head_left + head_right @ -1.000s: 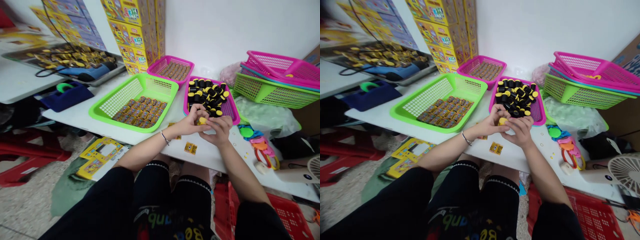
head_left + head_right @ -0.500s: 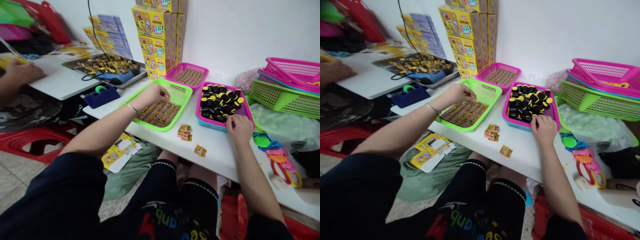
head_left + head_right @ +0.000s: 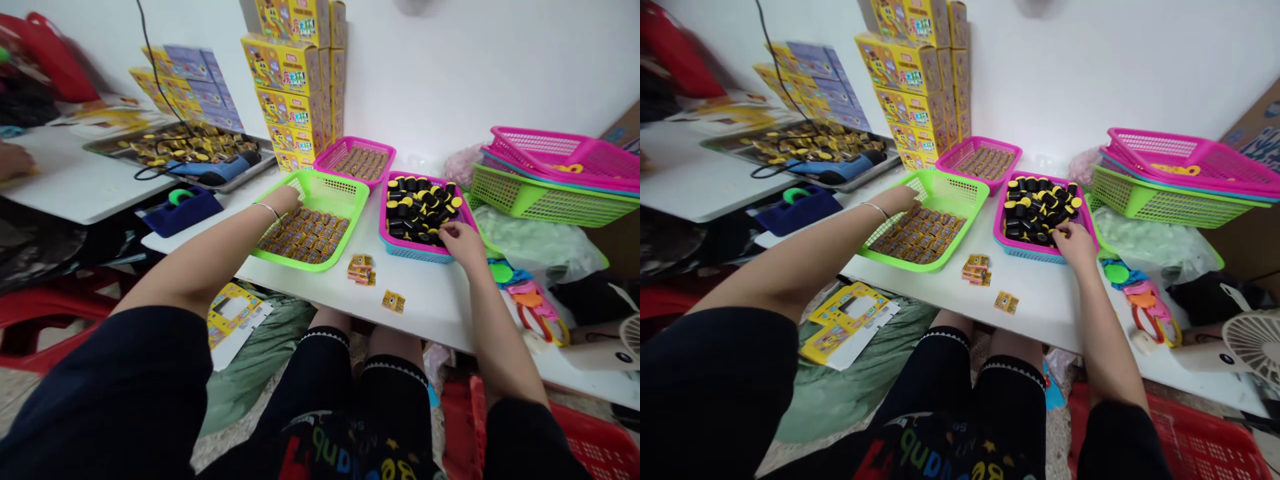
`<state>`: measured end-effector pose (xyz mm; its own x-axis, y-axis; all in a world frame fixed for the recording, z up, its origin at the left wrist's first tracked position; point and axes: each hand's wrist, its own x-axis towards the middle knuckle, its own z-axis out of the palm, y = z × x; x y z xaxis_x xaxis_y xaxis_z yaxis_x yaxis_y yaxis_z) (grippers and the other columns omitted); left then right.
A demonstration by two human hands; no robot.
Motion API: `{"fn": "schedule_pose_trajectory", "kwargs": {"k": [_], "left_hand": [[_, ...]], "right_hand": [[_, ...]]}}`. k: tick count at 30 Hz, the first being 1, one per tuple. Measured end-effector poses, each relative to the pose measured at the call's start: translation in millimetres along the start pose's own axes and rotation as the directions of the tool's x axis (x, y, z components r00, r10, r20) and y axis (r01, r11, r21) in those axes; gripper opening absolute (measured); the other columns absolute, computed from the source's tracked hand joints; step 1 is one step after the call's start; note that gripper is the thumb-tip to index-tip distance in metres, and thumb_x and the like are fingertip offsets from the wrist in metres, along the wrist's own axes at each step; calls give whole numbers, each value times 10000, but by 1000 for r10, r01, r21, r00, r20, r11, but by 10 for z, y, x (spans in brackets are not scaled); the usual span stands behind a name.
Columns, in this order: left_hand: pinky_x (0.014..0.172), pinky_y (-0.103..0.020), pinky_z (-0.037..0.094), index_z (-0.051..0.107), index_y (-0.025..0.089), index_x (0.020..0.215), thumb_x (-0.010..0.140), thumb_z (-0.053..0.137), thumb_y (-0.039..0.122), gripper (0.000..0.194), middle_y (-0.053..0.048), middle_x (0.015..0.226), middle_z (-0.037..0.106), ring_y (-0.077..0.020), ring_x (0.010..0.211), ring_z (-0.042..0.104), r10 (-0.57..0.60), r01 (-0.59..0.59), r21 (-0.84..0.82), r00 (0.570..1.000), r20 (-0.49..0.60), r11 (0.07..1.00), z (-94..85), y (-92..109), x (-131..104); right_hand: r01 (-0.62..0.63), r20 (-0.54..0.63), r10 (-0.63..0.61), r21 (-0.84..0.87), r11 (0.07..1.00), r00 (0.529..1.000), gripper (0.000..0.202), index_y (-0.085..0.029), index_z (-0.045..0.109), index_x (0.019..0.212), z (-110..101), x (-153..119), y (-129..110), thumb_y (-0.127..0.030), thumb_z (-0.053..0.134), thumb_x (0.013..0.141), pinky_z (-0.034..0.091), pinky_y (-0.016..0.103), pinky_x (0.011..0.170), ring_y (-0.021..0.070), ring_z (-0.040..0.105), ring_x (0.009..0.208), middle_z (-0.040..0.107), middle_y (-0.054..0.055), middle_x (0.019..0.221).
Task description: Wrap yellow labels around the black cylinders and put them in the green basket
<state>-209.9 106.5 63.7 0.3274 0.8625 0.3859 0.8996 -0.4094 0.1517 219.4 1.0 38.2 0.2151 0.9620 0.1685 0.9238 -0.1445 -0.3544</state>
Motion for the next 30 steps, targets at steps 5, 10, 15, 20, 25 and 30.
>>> {"fn": "schedule_pose_trajectory", "kwargs": {"k": [5,10,15,20,25,30], "left_hand": [[1078,-403,454,605,111,1282,1008,489,290,348,-179,1381,573,-263,1225,576,131,-130,73,991,-12,989,-206,831,-350],[1066,-397,497,627,167,1270,1031,445,300,329,-146,1434,582,-265,1303,588,565,-562,-52,820,90,825,84,1982,-1410],[1054,-423,498,527,111,1434,1032,468,346,469,-187,1498,548,-287,1394,543,590,-608,45,783,196,793,689,2228,-2036],[991,-392,536,618,92,1306,989,452,87,358,-184,1303,695,-259,1246,662,684,-696,-20,700,205,718,665,2122,-2072],[944,-310,578,609,96,1296,996,427,89,350,-157,1234,729,-217,1136,710,702,-691,-152,659,269,707,431,2147,-1938],[919,-285,578,635,166,1251,1002,424,117,331,-104,1144,752,-191,1053,723,626,-566,-271,733,265,778,405,2149,-1672]], "right_hand": [[106,478,-37,-118,987,878,571,-278,640,1293,-53,423,-111,-503,729,776,447,422,1141,306,573,1338,560,100,1471],[153,500,-50,-166,974,864,498,-230,696,1158,123,623,-146,-253,801,672,501,553,1061,395,632,1231,581,187,1416],[209,401,-176,-40,977,899,287,-239,735,940,59,589,56,-209,782,658,543,413,997,274,695,1045,752,61,1041],[235,143,-251,117,965,957,209,-212,715,932,-52,463,156,-283,712,736,521,409,1025,243,671,1067,739,66,1080],[323,-183,-271,383,865,945,234,-201,664,967,-64,287,149,-339,610,786,558,405,977,224,641,1107,681,90,1144],[351,-370,-85,748,563,925,327,-234,591,944,-27,189,219,-420,688,693,616,379,728,234,662,1022,592,75,1182]]}}
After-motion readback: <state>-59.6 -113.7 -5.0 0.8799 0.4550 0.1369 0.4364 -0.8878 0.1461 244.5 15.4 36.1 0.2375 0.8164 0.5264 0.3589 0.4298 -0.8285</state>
